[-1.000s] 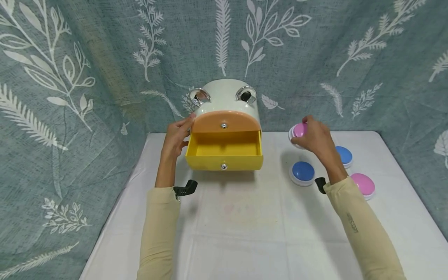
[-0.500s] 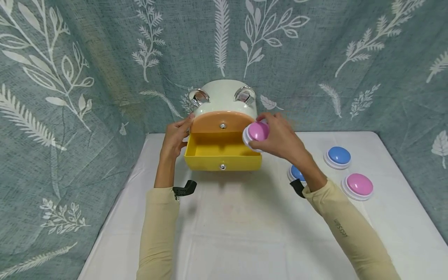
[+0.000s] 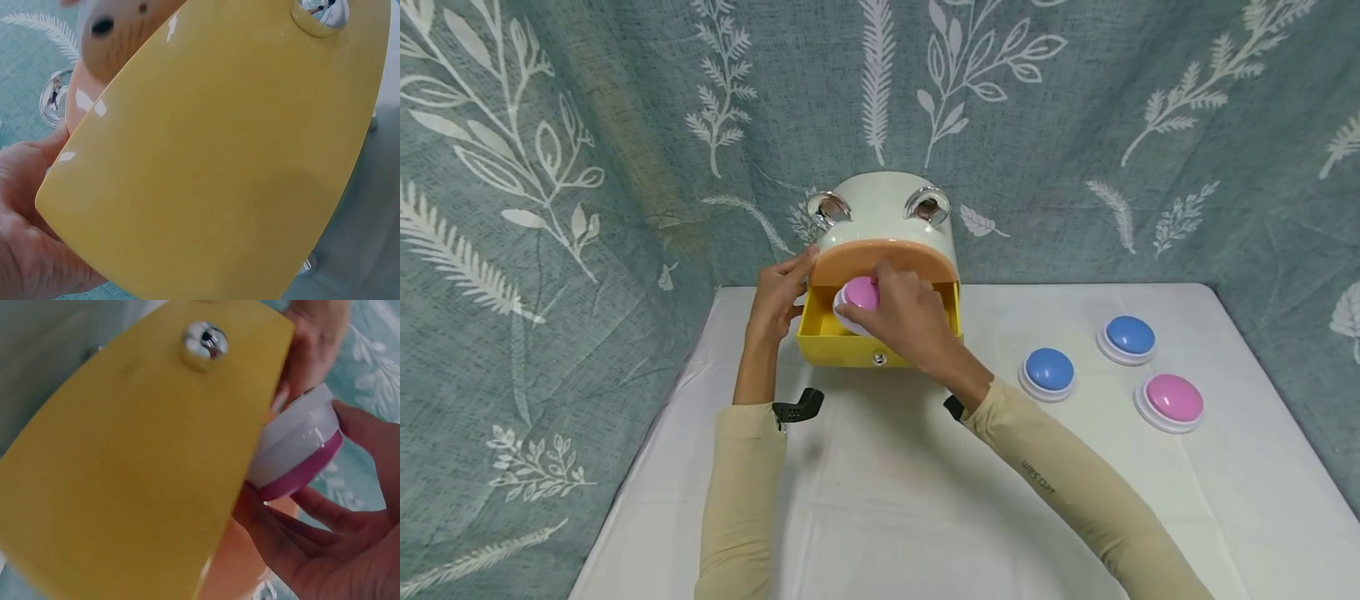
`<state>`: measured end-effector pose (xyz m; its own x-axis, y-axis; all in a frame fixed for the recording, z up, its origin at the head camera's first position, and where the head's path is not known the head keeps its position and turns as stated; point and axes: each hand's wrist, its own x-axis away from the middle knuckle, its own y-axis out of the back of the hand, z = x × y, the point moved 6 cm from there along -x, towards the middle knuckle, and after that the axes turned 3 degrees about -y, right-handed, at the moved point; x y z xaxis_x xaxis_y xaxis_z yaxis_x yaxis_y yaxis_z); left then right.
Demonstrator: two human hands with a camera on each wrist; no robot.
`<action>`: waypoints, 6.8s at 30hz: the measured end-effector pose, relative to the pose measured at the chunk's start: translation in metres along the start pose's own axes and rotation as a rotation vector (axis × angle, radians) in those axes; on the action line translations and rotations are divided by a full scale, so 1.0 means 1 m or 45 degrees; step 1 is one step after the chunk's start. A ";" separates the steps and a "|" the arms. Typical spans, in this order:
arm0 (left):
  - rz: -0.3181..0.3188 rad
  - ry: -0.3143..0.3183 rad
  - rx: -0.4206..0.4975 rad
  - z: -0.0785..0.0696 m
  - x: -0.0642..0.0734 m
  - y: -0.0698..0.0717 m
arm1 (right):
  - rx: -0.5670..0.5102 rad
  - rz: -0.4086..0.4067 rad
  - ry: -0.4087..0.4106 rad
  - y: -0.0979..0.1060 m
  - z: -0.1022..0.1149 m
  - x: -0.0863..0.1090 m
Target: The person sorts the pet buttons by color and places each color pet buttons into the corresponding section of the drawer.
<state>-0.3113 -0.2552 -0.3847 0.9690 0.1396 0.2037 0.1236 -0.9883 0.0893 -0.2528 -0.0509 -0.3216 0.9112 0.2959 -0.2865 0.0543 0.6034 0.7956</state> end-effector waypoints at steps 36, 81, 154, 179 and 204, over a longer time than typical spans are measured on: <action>-0.010 -0.014 0.039 0.003 0.003 -0.001 | -0.188 0.551 -0.006 -0.063 -0.002 -0.027; -0.022 0.018 0.015 0.002 0.003 -0.003 | 0.246 0.412 -0.916 0.118 -0.305 0.156; -0.028 -0.009 0.013 0.007 0.002 -0.003 | -0.011 0.262 -0.323 0.060 -0.056 0.006; -0.010 0.033 0.048 0.008 0.003 -0.004 | 0.397 0.399 -0.125 -0.003 -0.046 -0.015; -0.061 -0.004 0.055 0.009 0.004 -0.003 | -0.298 -0.603 0.081 0.020 -0.033 0.064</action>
<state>-0.3057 -0.2520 -0.3933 0.9625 0.1866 0.1969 0.1789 -0.9822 0.0566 -0.2072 0.0047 -0.3421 0.7823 -0.0090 -0.6228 0.3545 0.8286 0.4332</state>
